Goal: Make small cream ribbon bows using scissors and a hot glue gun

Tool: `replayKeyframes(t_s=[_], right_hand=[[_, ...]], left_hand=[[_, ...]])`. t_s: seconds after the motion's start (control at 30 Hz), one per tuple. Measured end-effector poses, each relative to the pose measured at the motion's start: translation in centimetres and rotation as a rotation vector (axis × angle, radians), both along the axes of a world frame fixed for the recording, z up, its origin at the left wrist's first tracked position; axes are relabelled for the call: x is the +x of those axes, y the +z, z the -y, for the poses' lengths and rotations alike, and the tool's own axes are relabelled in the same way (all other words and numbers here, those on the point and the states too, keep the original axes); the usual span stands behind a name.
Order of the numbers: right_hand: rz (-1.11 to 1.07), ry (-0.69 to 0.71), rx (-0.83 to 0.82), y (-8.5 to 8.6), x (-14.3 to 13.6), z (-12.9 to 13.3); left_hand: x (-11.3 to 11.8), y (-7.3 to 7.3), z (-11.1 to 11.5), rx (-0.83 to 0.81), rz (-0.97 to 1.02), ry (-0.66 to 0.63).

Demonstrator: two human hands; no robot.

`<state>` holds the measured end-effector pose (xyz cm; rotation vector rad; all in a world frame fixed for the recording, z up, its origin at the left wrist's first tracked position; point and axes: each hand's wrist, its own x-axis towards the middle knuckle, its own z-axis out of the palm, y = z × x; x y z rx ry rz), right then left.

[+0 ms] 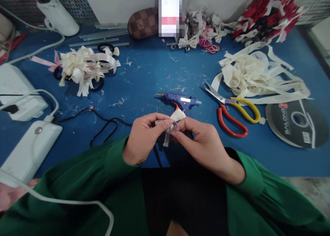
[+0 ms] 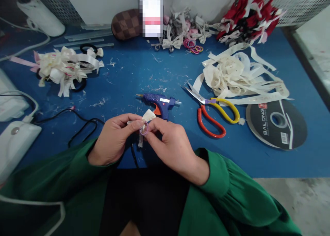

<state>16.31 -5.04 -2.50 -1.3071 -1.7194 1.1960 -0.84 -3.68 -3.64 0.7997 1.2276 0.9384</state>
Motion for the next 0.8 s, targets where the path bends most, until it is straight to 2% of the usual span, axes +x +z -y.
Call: replayKeyframes(t_s=[0.07, 0.2, 0.27, 0.4, 0.53, 0.8], right_hand=[[-0.002, -0.022, 0.008, 0.01, 0.03, -0.03], [-0.077, -0.203, 0.06, 0.35, 0.19, -0.49], [-0.074, -0.247, 0.099, 0.5, 0.22, -0.67], [0.018, -0.233, 0.129, 0.6, 0.23, -0.6], [-0.002, -0.197, 0.092, 0.64, 0.22, -0.33], [-0.029, -0.124, 0.022, 0.73, 0.16, -0.29]], left_hand=[[-0.02, -0.03, -0.01, -0.001, 0.002, 0.004], [-0.07, 0.17, 0.0, 0.023, -0.022, -0.004], [-0.03, 0.31, 0.02, 0.026, -0.03, -0.028], [0.11, 0.35, 0.04, 0.031, -0.015, -0.01], [0.14, 0.08, 0.04, 0.048, 0.014, 0.058], [0.03, -0.21, -0.02, -0.007, 0.099, 0.03]])
